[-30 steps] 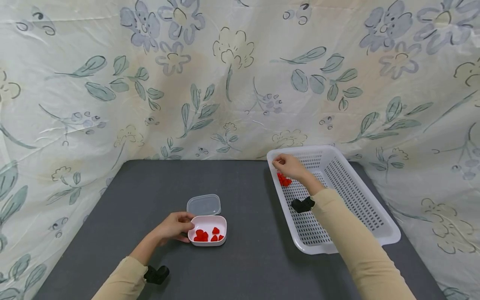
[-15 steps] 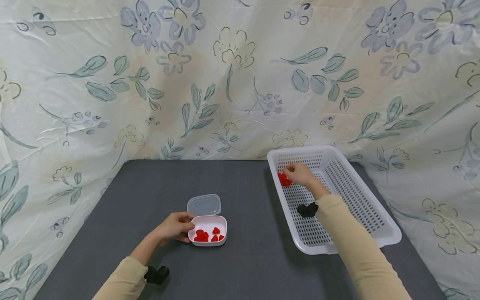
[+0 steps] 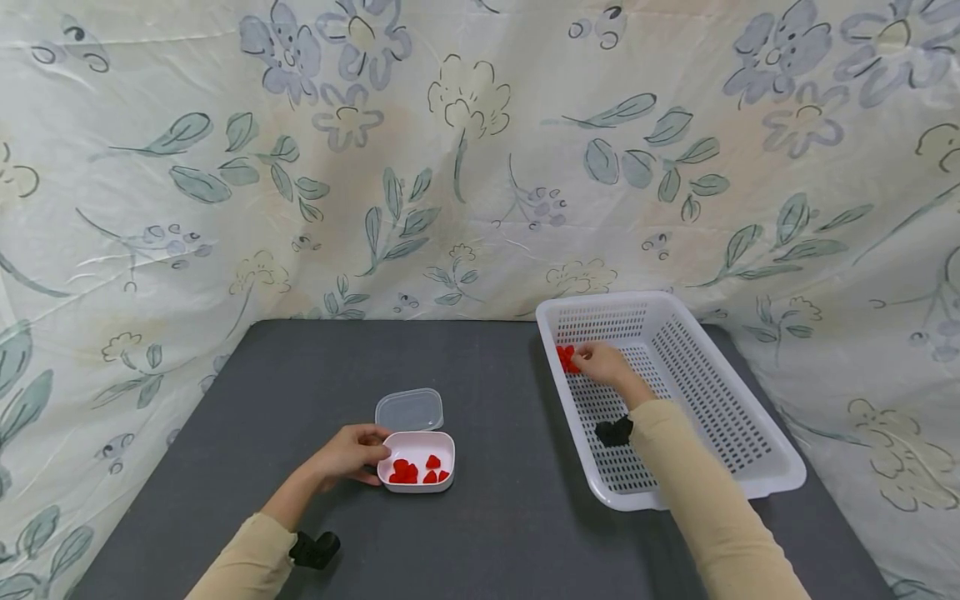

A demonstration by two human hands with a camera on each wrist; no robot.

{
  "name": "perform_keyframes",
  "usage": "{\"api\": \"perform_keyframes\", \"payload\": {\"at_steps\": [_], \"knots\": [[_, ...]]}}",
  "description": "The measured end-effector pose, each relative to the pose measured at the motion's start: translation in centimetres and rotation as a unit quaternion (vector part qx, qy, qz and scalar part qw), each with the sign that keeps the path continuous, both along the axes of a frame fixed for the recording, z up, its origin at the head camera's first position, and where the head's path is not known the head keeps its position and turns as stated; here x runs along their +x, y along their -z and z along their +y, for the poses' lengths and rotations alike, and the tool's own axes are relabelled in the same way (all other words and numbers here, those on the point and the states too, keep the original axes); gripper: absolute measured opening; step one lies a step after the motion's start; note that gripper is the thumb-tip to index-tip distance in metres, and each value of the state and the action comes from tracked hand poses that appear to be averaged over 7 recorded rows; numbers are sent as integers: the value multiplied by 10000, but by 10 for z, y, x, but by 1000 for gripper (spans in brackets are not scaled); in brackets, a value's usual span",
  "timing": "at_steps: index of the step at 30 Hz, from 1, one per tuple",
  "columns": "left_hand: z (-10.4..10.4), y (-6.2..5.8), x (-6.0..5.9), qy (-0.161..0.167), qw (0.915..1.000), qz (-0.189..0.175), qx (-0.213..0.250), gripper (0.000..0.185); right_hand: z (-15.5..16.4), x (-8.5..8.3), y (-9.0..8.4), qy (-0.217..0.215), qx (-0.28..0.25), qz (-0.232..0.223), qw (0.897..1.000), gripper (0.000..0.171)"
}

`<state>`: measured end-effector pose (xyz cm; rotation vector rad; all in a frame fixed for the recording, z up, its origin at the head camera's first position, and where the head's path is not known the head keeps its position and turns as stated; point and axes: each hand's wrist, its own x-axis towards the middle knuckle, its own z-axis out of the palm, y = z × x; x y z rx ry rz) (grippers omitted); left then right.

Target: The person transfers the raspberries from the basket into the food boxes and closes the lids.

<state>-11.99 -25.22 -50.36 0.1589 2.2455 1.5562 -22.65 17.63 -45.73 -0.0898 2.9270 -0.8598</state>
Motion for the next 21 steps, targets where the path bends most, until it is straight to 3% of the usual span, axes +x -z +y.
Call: {"api": "perform_keyframes", "payload": {"at_steps": [15, 21], "knots": [[3, 1, -2, -42, 10000, -3, 4, 38, -3, -1, 8, -88, 443, 304, 9985, 33], [5, 2, -3, -43, 10000, 15, 6, 39, -4, -4, 11, -133, 348, 57, 9993, 27]]}}
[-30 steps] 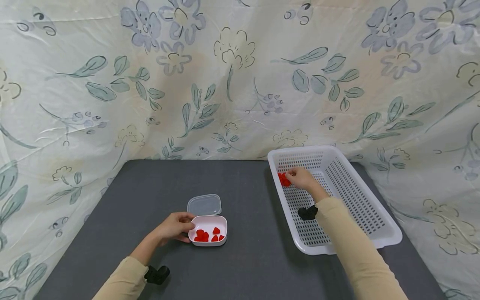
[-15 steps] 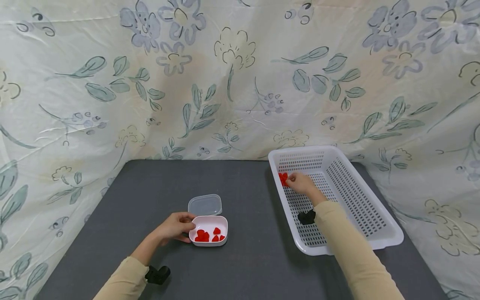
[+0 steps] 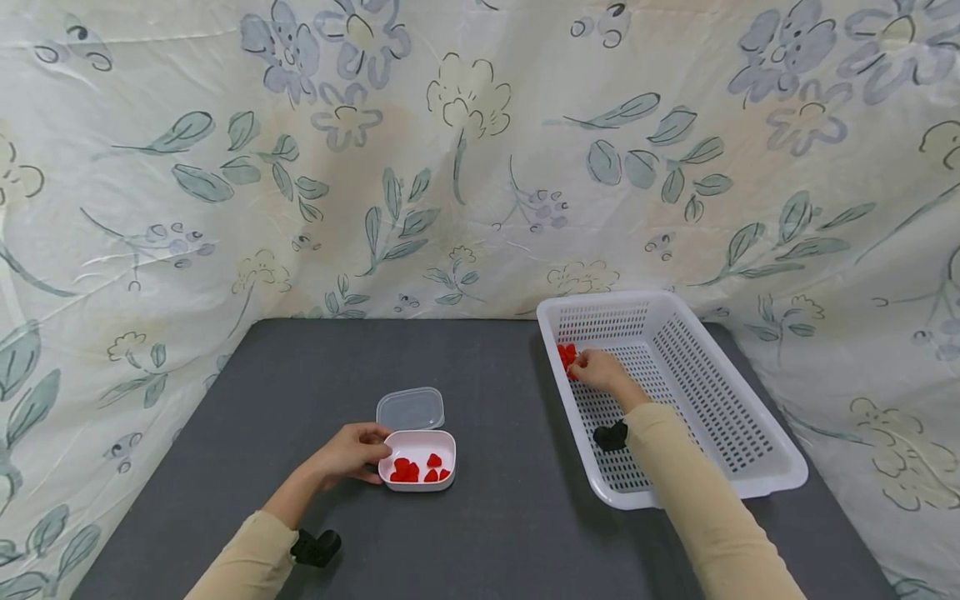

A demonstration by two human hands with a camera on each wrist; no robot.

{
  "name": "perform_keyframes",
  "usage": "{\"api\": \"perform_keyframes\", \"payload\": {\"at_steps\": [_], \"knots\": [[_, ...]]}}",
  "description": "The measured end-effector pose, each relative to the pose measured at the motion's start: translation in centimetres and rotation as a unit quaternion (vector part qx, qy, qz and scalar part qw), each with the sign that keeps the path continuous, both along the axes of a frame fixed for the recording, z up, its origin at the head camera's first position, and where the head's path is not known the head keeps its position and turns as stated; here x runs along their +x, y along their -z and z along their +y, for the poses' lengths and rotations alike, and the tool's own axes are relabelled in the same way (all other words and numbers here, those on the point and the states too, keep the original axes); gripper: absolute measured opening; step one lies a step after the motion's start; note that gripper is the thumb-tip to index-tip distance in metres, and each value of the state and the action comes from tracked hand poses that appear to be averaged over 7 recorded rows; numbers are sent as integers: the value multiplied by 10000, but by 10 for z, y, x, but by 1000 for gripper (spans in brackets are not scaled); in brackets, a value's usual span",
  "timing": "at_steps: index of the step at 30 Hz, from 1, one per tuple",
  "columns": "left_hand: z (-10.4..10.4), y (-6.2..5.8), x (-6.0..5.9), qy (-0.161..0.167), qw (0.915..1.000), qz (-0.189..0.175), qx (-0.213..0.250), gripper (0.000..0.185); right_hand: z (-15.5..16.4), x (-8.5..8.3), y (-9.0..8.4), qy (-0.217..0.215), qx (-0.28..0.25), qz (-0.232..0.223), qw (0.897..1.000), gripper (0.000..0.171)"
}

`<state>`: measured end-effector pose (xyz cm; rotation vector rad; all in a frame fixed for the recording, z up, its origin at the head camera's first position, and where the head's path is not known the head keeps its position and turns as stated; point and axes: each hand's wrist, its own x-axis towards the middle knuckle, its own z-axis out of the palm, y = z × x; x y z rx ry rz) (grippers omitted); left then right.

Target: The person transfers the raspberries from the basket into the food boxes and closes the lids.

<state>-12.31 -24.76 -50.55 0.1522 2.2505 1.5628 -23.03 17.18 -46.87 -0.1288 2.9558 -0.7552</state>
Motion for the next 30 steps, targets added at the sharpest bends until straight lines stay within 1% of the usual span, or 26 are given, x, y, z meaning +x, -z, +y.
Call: {"api": "perform_keyframes", "payload": {"at_steps": [6, 11, 13, 16, 20, 25, 28, 30], "knots": [[0, -3, 0, 73, 10000, -44, 20, 38, -1, -1, 4, 106, -197, -334, 9992, 26], [0, -5, 1, 70, 9999, -52, 61, 38, -4, -1, 5, 155, -591, -613, 9963, 26], [1, -5, 1, 76, 9999, -52, 65, 39, -4, -1, 5, 225, -839, -804, 9930, 28], [0, -4, 0, 69, 10000, -40, 39, 39, -5, 1, 4, 354, -1288, -1107, 9848, 31], [0, -2, 0, 26, 10000, -66, 13, 38, -6, 2, 4, 465, -1693, -1381, 9747, 34], [-1, -1, 0, 45, 10000, -30, 6, 39, -6, 2, 4, 380, -2005, -1654, 9649, 30], [0, -1, 0, 53, 10000, -3, -13, 39, -6, 2, 4, 346, -2112, -1716, 9616, 27], [0, -2, -1, 28, 10000, -13, -29, 38, -6, 2, 4, 339, -2111, -1723, 9616, 26]]}}
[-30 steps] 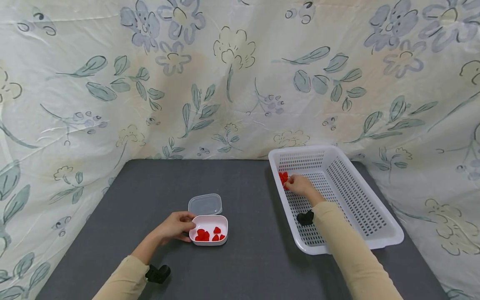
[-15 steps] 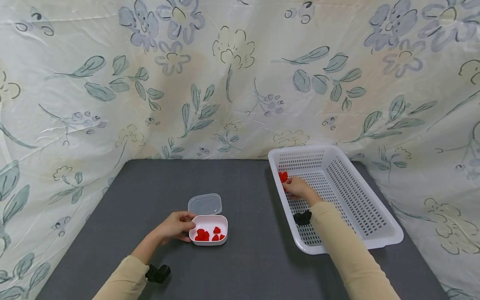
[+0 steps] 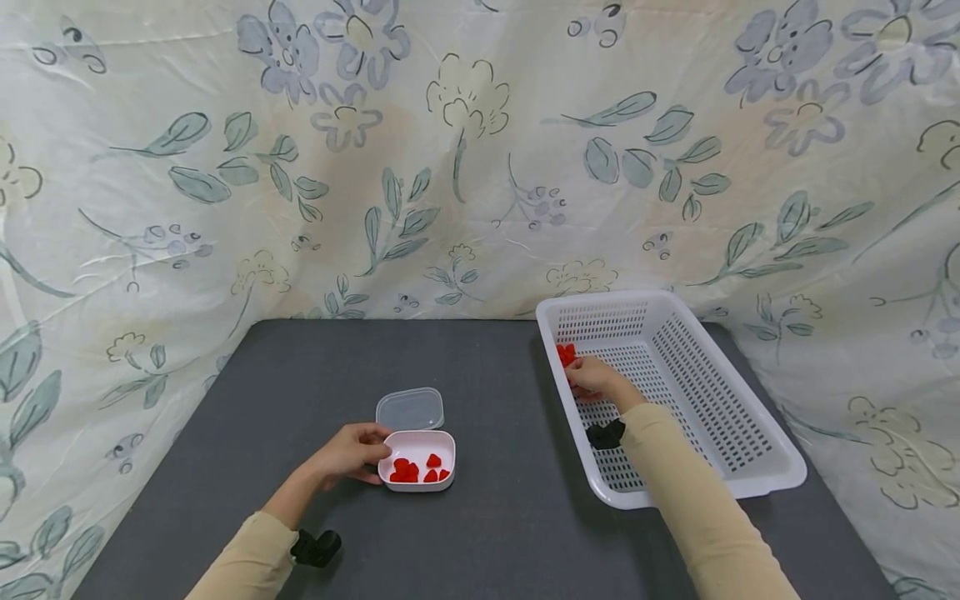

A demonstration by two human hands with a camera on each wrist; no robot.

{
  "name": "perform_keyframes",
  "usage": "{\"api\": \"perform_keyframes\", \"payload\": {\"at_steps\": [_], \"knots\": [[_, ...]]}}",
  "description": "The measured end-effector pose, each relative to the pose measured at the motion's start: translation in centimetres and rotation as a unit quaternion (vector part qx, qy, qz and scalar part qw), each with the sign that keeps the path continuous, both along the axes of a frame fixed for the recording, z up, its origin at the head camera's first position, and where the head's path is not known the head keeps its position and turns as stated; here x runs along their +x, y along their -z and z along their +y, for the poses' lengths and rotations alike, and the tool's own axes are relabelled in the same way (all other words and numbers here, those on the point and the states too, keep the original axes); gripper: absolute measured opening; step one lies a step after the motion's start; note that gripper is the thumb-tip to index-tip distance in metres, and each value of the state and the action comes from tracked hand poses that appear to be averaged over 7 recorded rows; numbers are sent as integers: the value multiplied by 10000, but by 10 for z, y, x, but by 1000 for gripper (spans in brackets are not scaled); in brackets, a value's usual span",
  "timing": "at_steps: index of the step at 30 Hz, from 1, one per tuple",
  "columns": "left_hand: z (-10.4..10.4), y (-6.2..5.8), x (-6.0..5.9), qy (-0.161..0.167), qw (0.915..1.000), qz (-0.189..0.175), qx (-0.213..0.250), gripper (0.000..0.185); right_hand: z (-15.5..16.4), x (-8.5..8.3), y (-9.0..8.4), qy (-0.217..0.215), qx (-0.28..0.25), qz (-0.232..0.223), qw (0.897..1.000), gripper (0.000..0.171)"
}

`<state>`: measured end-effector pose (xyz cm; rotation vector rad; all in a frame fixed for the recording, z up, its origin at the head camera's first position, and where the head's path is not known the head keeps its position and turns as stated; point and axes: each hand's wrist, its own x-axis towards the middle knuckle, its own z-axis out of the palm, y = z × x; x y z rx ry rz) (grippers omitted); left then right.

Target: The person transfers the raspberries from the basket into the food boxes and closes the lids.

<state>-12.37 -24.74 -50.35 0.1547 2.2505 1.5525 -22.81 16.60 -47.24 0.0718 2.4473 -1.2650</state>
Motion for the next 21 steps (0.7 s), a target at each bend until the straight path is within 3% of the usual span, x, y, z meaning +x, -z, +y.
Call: {"api": "perform_keyframes", "payload": {"at_steps": [9, 14, 21], "knots": [[0, -2, 0, 5, 10000, -6, 6, 39, 2, -1, -4, -32, -214, -45, 9998, 21], [-1, -2, -1, 32, 10000, -9, -5, 39, 6, -3, -12, -140, -133, 32, 9998, 27], [-2, -2, -1, 43, 10000, 8, -13, 38, 11, -3, -27, -327, -120, 115, 9993, 22]]}}
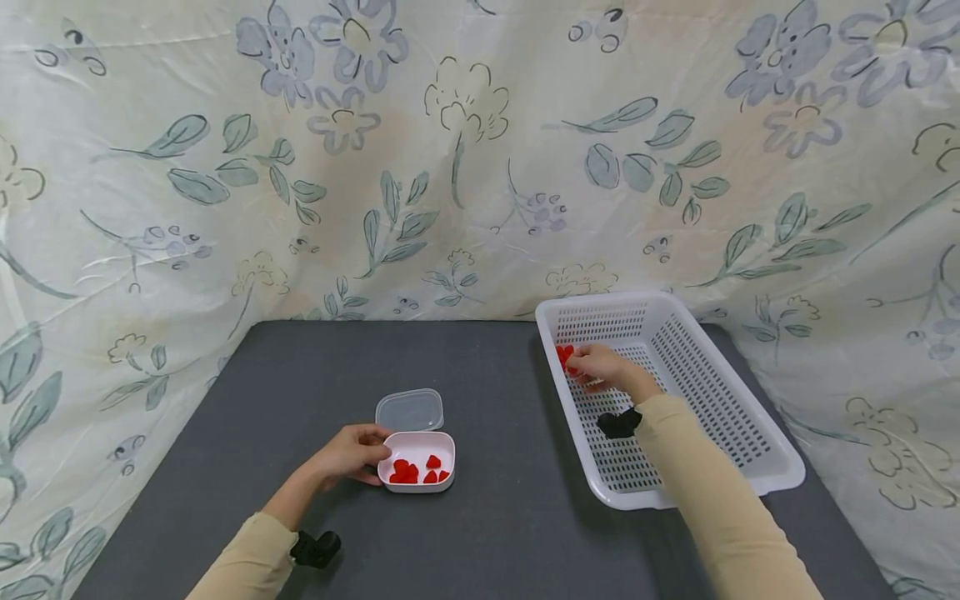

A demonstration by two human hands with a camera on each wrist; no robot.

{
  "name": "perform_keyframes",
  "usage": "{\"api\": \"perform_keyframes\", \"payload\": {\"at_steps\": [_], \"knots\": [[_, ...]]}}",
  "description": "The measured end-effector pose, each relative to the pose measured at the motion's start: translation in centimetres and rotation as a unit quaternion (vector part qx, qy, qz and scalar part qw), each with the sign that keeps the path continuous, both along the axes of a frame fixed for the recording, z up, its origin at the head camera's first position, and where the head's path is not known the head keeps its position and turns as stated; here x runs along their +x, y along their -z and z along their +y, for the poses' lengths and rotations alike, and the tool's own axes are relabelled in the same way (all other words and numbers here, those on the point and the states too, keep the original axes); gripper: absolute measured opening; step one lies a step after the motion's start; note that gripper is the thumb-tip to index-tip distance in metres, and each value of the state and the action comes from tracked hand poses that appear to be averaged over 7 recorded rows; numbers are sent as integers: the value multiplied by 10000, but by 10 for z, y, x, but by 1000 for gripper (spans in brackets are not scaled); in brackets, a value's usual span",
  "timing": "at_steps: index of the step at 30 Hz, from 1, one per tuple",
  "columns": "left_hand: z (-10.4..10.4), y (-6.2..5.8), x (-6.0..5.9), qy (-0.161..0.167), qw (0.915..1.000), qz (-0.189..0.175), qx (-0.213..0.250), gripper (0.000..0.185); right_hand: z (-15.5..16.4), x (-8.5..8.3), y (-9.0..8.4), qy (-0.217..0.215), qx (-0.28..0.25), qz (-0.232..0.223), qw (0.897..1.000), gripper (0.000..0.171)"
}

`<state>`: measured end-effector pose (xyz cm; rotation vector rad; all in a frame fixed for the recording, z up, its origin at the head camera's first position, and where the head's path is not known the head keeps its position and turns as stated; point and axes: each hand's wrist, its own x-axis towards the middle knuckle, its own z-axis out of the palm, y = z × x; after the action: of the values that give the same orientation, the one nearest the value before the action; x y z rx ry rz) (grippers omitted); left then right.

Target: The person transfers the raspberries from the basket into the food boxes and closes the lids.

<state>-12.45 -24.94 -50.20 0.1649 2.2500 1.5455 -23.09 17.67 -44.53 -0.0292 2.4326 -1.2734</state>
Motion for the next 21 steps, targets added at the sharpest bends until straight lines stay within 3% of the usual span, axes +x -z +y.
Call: {"api": "perform_keyframes", "payload": {"at_steps": [9, 21], "knots": [[-1, 0, 1, -9, 10000, 32, -14, 37, -3, 7, -26, -476, -28, 288, 9984, 32], [-5, 0, 5, 83, 10000, 0, 19, 39, -21, 18, -49, -634, -85, 453, 9969, 29]]}}
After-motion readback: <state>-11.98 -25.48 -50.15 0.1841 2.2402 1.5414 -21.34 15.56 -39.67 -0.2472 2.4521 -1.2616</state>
